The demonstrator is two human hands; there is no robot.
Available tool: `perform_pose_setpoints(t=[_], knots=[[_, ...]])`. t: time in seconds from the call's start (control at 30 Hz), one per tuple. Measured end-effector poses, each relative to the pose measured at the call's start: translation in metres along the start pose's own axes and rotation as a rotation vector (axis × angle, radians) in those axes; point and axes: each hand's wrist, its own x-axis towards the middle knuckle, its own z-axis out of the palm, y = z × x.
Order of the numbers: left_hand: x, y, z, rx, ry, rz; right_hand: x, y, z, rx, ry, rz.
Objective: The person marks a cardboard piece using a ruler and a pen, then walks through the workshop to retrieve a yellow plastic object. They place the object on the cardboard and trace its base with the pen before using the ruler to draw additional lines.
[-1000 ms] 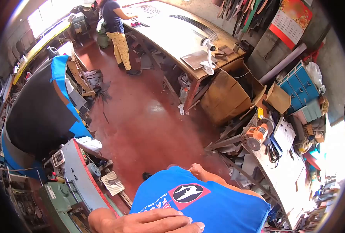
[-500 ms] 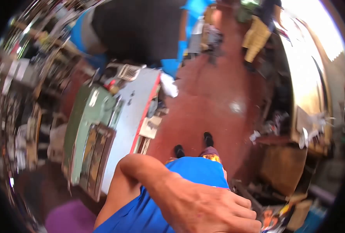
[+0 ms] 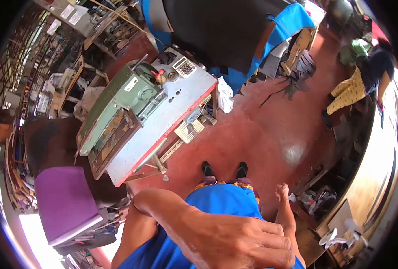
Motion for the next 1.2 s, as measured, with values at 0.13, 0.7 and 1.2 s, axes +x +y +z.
perform_pose_setpoints(t=[0.13,0.7,1.2], knots=[[-0.006,-0.003,0.017,0.097,0.067,-0.032,0.081,-0.060,-0.015,-0.011,-0.181,-0.185],[-0.136,0.112,0.075,0.701,0.435,0.320,0.025,-0.100,0.125,-0.935,-0.487,-0.692],[-0.290,0.255,0.136,1.215,0.754,0.405,-0.068,-0.205,0.269,-0.971,-0.653,-0.680]])
